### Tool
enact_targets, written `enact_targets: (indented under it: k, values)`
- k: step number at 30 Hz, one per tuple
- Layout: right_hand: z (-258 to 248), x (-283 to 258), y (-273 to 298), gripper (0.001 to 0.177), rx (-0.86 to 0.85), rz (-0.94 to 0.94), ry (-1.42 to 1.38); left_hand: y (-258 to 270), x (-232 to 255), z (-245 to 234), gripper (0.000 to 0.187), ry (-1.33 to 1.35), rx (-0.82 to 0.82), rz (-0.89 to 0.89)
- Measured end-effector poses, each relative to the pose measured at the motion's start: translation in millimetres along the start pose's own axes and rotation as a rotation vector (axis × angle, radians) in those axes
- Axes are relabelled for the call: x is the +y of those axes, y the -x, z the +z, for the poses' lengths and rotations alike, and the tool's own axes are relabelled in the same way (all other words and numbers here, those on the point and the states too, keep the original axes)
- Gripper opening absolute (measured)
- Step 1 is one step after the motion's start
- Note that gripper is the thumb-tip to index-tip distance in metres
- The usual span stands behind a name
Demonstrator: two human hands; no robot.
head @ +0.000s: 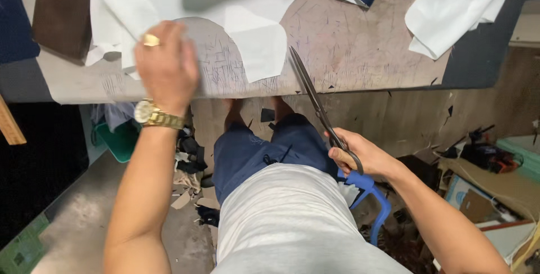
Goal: The person irons pieces of white and dark blue fabric, uses scissors to cut out specific shapes from the material, and marks the fabric with a pink pencil using a wooden ruler.
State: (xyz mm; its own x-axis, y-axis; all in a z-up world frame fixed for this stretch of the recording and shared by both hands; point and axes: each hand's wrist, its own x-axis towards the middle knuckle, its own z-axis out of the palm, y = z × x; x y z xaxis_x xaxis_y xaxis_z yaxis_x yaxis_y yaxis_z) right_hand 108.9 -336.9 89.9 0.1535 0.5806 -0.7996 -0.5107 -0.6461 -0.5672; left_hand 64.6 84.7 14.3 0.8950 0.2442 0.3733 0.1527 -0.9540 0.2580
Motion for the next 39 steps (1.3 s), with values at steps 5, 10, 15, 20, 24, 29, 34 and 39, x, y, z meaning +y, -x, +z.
enact_targets:
  k: [5,10,15,20,24,29,34,39]
  values:
    - [45,-2,14,0.042,0.074,0.108,0.031,24,32,38,0.059,0.161,-0.301,0.111]
    - [90,21,4,0.046,0.064,0.140,-0.071,31,33,42,0.068,0.187,-0.431,0.086]
    - [116,6,-25,0.049,0.169,0.135,-0.230,29,34,42,0.074,0.113,-0.431,0.113]
    - [128,5,-47,0.076,0.227,0.092,-0.298,28,35,38,0.071,0.124,-0.408,0.118]
    - [134,-3,-56,0.071,0.293,0.092,-0.185,26,35,39,0.069,0.134,-0.382,0.116]
    - [141,-18,-57,0.074,0.302,0.197,-0.220,26,36,37,0.067,0.132,-0.392,0.117]
    - [143,-16,-62,0.078,0.272,0.180,-0.287,26,35,37,0.066,0.126,-0.392,0.125]
    - [150,-23,-79,0.082,0.376,0.189,-0.168,26,35,38,0.064,0.132,-0.392,0.120]
